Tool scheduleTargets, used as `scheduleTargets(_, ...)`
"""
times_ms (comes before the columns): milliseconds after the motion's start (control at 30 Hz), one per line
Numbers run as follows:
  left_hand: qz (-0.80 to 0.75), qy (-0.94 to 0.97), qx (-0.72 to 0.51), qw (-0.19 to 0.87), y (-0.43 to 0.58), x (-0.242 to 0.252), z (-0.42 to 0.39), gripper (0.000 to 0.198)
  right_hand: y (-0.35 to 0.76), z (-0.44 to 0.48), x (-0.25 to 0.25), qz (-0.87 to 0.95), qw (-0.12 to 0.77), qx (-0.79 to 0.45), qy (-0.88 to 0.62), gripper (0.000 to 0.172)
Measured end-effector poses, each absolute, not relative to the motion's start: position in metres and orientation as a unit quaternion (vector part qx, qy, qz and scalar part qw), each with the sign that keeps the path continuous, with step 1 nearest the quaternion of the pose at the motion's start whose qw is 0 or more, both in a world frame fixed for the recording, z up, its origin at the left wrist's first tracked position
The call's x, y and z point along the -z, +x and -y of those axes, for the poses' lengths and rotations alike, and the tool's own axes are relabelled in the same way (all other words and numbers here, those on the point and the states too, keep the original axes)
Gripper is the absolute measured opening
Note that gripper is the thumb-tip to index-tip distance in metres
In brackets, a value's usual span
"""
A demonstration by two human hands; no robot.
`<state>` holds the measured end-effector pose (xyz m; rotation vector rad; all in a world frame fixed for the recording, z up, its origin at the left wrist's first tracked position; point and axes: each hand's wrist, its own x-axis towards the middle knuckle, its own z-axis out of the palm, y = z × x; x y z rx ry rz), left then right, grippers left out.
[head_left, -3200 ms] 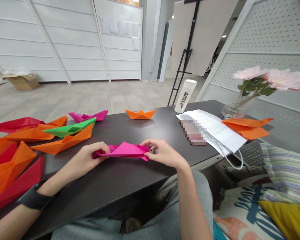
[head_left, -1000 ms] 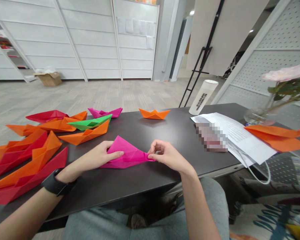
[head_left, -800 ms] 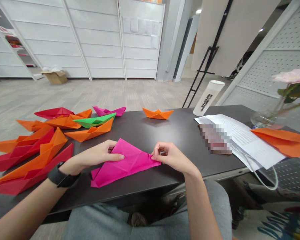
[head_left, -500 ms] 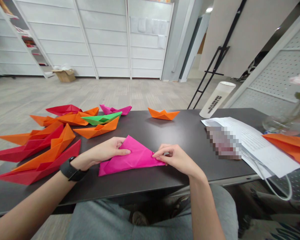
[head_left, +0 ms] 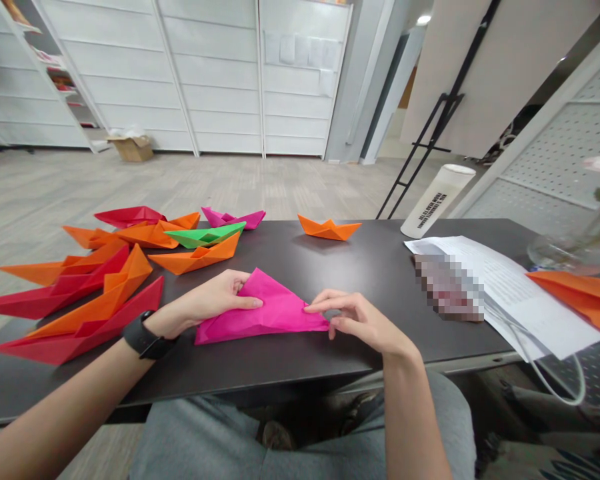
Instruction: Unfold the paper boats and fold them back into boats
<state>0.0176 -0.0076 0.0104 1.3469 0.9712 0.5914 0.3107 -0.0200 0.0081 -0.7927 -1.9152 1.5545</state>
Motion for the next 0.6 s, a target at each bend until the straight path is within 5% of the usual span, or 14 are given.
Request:
scheduleTargets(100, -0.425, 0.590, -0.266, 0.633, 0.017, -0.010, 0.007, 0.027, 0.311, 0.023, -0.009, 0.710, 0.271, -0.588, -0.276, 0.041)
scheduleTargets(267, -0.437, 0.597, -0.282, 0.611, 0.017, -0.011, 0.007, 0.028, 0.294, 0.022, -0.003, 0.638, 0.329, -0.579, -0.386, 0.022)
scheduleTargets(600, -0.432, 0.644, -0.244, 0.582, 0.013, -0.011, 0.005, 0.046, 0.286, 0.012, 0.012, 0.581, 0.425, -0.566, -0.402, 0.049)
